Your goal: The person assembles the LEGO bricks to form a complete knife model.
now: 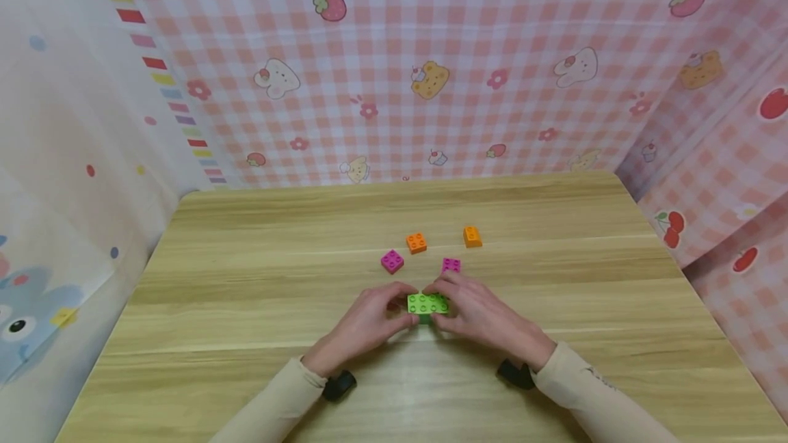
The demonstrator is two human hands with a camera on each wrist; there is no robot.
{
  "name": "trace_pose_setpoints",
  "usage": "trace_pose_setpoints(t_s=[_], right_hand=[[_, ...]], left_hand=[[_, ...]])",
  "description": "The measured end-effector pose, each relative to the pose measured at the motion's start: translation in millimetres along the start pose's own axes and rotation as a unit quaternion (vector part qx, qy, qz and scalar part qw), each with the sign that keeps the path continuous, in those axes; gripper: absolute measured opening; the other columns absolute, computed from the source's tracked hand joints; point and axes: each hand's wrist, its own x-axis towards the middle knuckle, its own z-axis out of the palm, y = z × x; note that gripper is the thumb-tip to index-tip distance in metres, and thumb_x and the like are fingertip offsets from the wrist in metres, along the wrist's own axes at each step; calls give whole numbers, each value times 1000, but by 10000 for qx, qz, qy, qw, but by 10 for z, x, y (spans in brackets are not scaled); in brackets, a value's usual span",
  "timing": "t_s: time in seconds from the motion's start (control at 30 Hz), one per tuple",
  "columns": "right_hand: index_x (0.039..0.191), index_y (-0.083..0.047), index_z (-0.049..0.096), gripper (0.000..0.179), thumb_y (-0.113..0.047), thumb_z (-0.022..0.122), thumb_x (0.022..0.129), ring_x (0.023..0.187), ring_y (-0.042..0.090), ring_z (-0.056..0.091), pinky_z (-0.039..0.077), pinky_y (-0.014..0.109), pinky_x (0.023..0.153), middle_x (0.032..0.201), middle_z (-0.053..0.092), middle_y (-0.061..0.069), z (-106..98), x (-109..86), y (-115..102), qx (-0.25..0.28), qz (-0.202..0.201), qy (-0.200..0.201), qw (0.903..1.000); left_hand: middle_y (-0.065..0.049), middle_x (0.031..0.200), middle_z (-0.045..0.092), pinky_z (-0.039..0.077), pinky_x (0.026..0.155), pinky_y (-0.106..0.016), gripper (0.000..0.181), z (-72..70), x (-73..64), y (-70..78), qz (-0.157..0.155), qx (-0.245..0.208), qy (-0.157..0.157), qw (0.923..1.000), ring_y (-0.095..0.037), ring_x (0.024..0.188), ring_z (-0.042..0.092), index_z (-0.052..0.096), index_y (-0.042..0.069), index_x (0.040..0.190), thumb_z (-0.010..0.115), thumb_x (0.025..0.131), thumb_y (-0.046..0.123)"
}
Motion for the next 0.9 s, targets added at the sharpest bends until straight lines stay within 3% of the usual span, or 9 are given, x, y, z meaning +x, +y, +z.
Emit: trace_pose_setpoints(t_s=[0.5, 0.9], right_hand=[[123, -5, 69, 39, -18, 82, 89, 85, 8, 59, 54, 27, 76, 110, 71, 3, -17, 44, 17, 184, 16, -126, 9997], [123, -6, 70, 35, -21, 80, 93, 91, 7, 62, 57, 29, 80, 112, 72, 1, -15, 47, 73, 285, -82, -370, 9989]], left_hand=[[-18, 112, 74, 60, 86, -27, 26, 15, 43, -49, 41, -971, -59, 9952, -27, 103, 74, 67, -3, 117, 75, 94, 4], [-13, 112, 75, 59, 87, -25, 26, 25, 22, -42, 59, -506, -65, 9987, -22, 101, 74, 68, 1, 117, 76, 94, 9]])
